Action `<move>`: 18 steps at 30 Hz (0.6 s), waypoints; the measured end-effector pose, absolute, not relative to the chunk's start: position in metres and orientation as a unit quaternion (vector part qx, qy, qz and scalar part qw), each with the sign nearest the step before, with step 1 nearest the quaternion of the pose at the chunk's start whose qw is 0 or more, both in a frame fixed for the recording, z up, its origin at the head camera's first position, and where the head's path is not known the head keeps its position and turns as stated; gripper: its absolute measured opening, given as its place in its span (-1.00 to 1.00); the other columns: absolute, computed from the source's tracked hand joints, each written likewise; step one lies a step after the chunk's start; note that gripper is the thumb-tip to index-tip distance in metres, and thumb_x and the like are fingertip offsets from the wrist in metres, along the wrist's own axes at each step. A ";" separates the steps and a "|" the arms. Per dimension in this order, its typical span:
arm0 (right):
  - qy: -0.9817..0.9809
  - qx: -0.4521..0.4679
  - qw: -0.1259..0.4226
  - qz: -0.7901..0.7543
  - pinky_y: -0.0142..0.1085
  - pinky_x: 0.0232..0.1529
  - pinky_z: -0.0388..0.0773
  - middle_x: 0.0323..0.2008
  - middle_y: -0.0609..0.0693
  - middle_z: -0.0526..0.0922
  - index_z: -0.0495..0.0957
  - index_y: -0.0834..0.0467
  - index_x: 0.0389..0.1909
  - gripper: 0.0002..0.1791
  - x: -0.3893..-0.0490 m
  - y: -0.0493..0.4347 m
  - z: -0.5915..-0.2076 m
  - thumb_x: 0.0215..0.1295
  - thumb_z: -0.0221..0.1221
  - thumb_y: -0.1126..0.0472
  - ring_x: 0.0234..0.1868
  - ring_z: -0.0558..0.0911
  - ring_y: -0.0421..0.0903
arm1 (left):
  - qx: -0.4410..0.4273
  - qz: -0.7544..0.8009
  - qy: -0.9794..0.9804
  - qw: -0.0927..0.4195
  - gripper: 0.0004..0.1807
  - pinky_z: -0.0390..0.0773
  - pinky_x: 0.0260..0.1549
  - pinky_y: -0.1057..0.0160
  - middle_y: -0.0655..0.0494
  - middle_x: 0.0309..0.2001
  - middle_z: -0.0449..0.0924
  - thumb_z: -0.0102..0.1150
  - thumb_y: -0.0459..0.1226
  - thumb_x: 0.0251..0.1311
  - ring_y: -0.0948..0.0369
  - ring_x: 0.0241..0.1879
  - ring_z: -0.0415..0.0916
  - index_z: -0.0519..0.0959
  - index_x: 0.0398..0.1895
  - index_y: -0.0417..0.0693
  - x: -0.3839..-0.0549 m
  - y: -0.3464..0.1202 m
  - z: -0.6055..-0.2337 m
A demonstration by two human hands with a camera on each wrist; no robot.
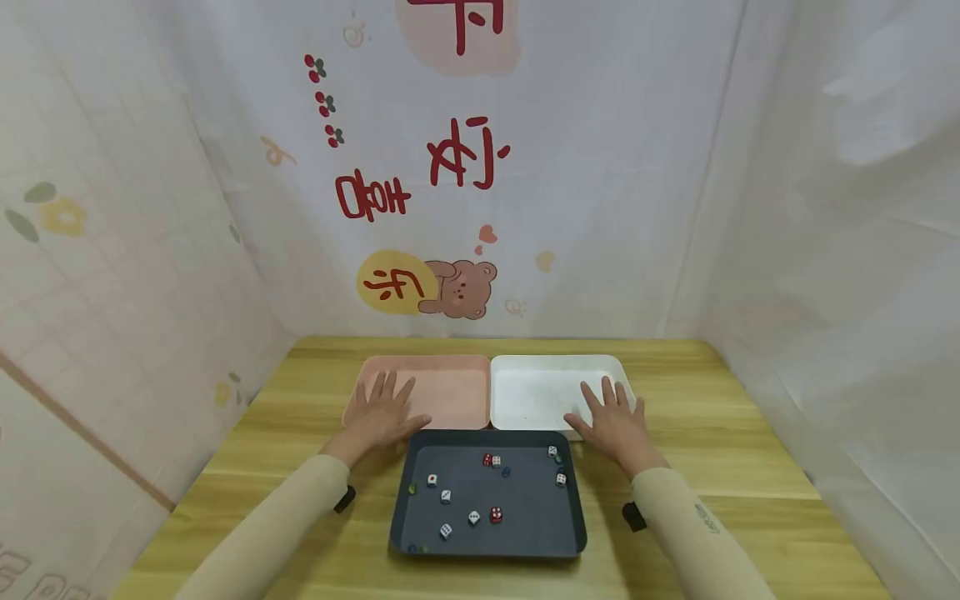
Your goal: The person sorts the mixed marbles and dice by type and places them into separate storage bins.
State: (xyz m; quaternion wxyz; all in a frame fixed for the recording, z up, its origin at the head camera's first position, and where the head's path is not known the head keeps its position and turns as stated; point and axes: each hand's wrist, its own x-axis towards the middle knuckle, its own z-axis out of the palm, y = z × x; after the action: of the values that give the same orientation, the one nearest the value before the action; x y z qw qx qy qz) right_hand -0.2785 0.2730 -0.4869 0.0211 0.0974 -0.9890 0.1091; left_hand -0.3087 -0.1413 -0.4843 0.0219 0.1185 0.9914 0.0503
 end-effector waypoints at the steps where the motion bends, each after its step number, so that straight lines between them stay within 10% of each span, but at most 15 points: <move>1: -0.988 0.101 0.022 0.111 0.53 0.22 -0.20 0.46 0.48 -0.02 0.14 0.21 0.51 -0.10 -0.278 0.272 -0.487 0.42 -0.09 -0.37 0.45 -0.05 0.48 | 0.119 0.049 0.991 0.020 -0.02 -0.30 0.35 -0.36 -0.23 0.56 -0.16 -0.13 0.40 0.26 -0.16 0.53 -0.27 0.07 0.58 0.03 -0.307 -0.141 -0.485; 18: -0.972 0.188 0.057 0.130 0.29 0.25 0.24 0.33 0.48 0.29 0.36 0.30 0.37 -0.31 -0.274 0.256 -0.492 0.44 0.10 -0.12 0.30 0.32 0.46 | 0.142 0.038 0.989 0.018 -0.02 -0.28 0.35 -0.37 -0.26 0.55 -0.11 -0.15 0.40 0.27 -0.18 0.53 -0.23 0.11 0.56 -0.02 -0.303 -0.139 -0.486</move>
State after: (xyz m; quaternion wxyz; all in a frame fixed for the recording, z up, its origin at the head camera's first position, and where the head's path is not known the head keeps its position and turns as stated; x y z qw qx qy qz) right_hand -0.2736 0.2564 -0.4917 0.0571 0.1880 -0.9718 0.1302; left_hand -0.3034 -0.1387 -0.4857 0.0177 0.1420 0.9890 0.0378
